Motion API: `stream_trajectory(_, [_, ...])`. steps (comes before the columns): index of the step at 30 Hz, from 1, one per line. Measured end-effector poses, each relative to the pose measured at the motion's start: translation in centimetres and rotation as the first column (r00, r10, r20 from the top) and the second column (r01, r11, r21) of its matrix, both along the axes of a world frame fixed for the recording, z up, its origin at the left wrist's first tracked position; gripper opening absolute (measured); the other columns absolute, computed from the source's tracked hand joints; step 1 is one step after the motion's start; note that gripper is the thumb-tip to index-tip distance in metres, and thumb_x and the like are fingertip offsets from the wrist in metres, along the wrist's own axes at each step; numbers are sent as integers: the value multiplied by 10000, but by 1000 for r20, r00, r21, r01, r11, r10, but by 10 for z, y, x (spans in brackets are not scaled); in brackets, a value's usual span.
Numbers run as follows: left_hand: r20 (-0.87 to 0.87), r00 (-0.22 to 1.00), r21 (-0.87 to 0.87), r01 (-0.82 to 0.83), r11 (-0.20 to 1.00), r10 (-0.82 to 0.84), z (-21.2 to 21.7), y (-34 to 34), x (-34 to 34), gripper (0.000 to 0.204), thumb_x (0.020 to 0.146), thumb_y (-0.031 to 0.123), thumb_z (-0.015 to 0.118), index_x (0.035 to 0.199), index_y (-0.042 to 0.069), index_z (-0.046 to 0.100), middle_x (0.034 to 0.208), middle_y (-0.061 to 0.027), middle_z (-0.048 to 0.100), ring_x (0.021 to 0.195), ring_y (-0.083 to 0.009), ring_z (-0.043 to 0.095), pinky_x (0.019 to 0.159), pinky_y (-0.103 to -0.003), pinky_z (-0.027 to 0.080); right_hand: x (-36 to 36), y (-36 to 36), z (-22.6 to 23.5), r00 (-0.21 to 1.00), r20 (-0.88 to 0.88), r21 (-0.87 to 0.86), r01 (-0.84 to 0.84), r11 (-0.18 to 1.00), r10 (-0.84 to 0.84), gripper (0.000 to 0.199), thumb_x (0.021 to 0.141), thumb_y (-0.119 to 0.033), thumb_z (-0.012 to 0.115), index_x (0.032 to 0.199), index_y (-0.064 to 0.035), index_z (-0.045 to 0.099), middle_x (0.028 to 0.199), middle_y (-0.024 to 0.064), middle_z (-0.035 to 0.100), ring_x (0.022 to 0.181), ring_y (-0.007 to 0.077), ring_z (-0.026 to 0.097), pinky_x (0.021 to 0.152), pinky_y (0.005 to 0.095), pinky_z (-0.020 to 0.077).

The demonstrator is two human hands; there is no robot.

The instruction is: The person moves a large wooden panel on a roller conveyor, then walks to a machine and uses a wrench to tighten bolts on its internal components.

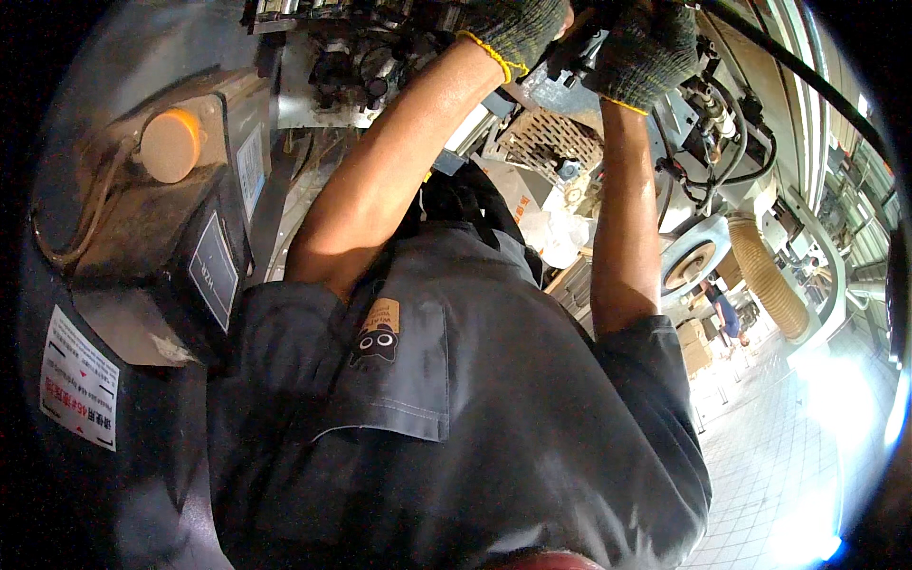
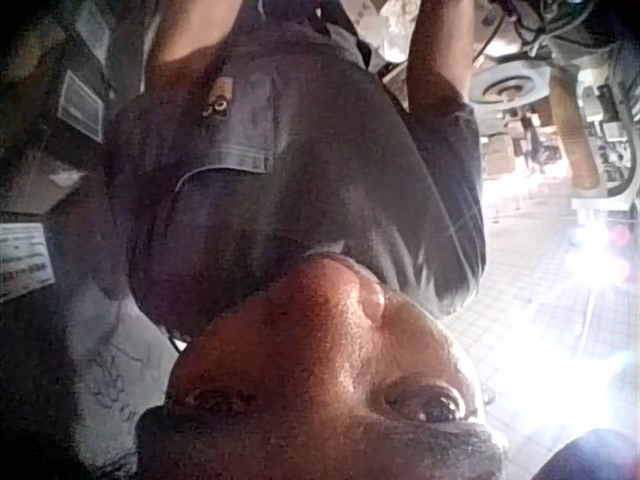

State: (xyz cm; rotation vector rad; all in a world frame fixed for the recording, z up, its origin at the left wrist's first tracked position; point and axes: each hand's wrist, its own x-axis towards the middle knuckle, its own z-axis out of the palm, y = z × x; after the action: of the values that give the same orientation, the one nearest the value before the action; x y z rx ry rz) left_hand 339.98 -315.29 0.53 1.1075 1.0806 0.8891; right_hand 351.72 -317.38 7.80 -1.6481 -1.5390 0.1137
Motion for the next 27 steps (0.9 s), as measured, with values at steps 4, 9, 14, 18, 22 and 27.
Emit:
stream_trajectory(4, [-182, 982, 339, 23, 940, 42, 2, -5, -13, 319, 1037, 219, 454, 795, 48, 572, 595, -104, 577, 465, -256, 579, 447, -375, 447, 16, -5, -4, 967, 256, -167, 46, 985, -1, 128, 934, -110, 661, 1021, -19, 684, 933, 148, 717, 861, 275, 665, 792, 389, 514])
stream_trajectory(9, [-65, 998, 227, 3, 974, 12, 10, -3, -13, 240, 979, 190, 506, 815, 33, 583, 672, -149, 587, 582, -299, 600, 550, -420, 470, 35, -4, 31, 978, 88, -299, -155, 942, 189, 167, 940, -87, 656, 1084, -8, 693, 985, 143, 734, 918, 279, 671, 841, 405, 515])
stream_trajectory(14, [-277, 950, 475, 9, 880, 140, 11, 0, -13, 163, 905, 169, 575, 836, 23, 593, 763, -195, 604, 727, -352, 624, 679, -476, 493, 48, -10, 29, 979, 83, -337, -150, 930, 188, 171, 931, -52, 668, 1091, 3, 691, 974, 148, 735, 890, 266, 672, 826, 403, 521])
stream_trajectory(18, [-187, 966, 345, -104, 933, 177, 28, 5, -13, 148, 816, 151, 649, 864, 17, 608, 871, -235, 622, 879, -405, 627, 801, -525, 493, 45, -10, 24, 993, 22, -362, -102, 926, 118, 134, 929, -57, 677, 1044, 9, 700, 914, 141, 735, 828, 259, 668, 779, 396, 525])
stream_trajectory(22, [-478, 841, 634, 130, 763, 254, 6, 13, -14, 243, 724, 151, 722, 905, 25, 621, 1000, -250, 631, 965, -441, 616, 835, -542, 494, 39, -7, 25, 989, 107, -331, -66, 941, 107, 100, 935, -64, 681, 1002, 4, 711, 864, 117, 722, 785, 222, 641, 734, 385, 510])
stream_trajectory(27, [-468, 839, 687, 149, 711, 277, 5, 18, -10, 159, 828, 148, 651, 922, 28, 607, 918, -234, 637, 906, -404, 648, 810, -499, 525, 30, -9, 23, 995, -37, -229, -101, 968, 95, 95, 951, -82, 673, 989, -3, 708, 870, 143, 724, 784, 246, 654, 721, 391, 502])
